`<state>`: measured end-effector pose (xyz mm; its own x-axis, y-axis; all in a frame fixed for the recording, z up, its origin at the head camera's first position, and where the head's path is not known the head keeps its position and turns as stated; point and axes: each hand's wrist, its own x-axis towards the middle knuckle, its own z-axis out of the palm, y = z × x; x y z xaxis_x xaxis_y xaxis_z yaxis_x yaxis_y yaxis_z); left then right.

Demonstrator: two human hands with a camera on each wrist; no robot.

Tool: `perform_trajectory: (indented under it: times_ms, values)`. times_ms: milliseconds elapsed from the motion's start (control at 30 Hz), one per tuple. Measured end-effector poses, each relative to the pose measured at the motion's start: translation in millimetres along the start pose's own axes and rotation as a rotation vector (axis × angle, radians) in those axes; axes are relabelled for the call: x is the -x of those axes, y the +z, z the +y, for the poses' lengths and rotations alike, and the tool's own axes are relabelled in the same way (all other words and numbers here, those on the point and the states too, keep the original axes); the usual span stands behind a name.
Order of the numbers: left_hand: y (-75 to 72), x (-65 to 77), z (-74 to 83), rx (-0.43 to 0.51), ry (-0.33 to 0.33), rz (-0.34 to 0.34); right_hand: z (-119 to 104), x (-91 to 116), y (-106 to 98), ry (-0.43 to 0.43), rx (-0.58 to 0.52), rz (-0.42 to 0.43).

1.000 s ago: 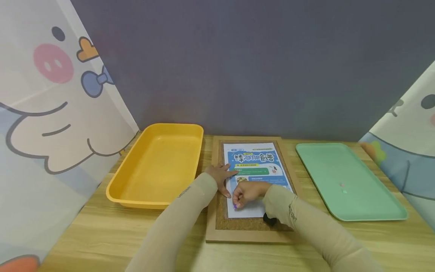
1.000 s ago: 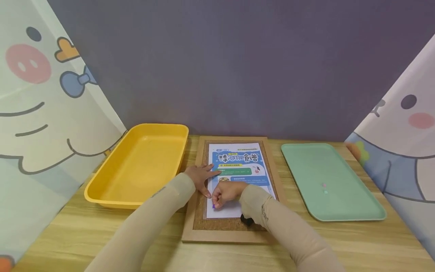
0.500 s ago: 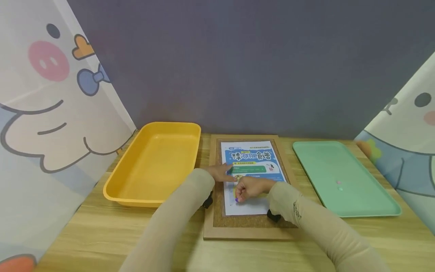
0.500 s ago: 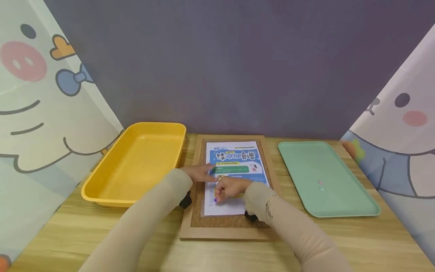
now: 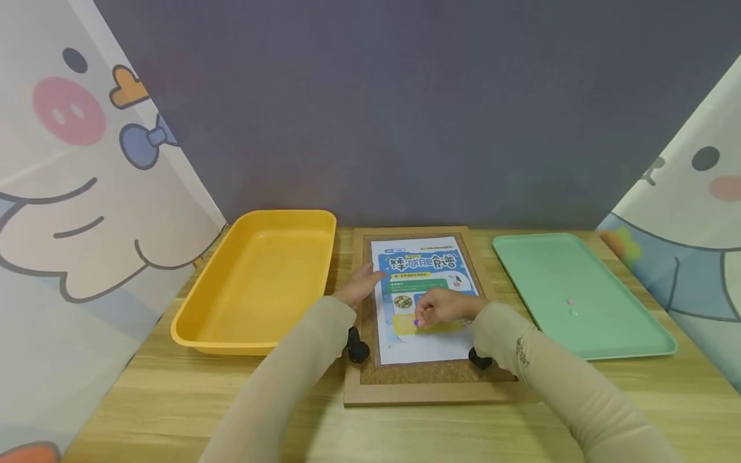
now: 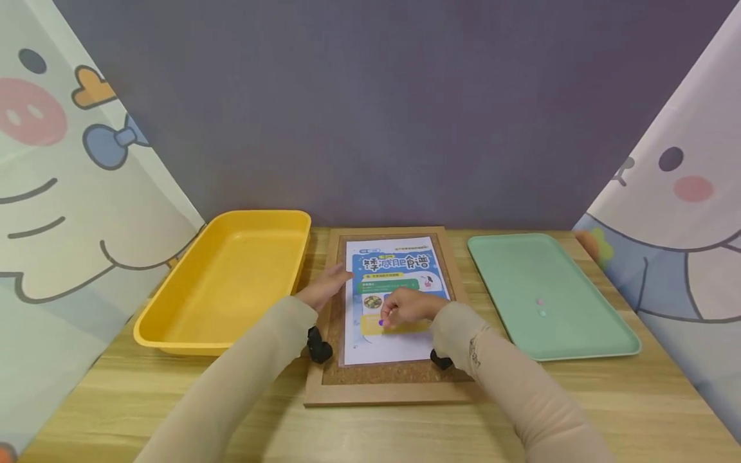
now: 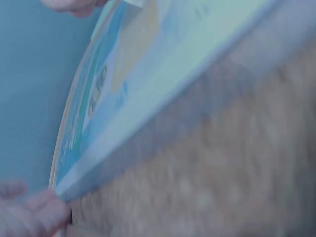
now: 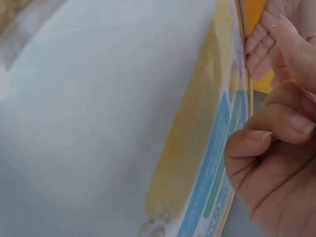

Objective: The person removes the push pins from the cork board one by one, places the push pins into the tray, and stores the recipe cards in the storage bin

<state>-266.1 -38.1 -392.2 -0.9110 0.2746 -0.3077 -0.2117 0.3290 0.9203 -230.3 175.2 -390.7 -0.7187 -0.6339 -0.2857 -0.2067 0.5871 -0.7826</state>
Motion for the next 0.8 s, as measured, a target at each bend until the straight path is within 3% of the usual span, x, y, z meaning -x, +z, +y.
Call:
perform_trajectory:
  times_ms: [100,233,467,667,800]
  values:
    - [4.6,-1.9,1.3,0.085,-0.020,0.082,1,3,-3,0.002,0.004,0.017]
    - [8.5,-2.3,3.2,0.132,-0.069,0.168,1,7,-7,0.009,0.016,0.066]
    - [11.8,-4.9,1.7,0.201,-0.111,0.235,0,14,-12,0.025,-0.003,0.102]
    - [9.5,-3.5,0.8,0.250,-0.128,0.198,4,20,-17,0.047,0.019,0.145]
    - [10.6,1.1,5.6,0.188,-0.125,0.156,4,24,-19,0.058,0.003,0.163]
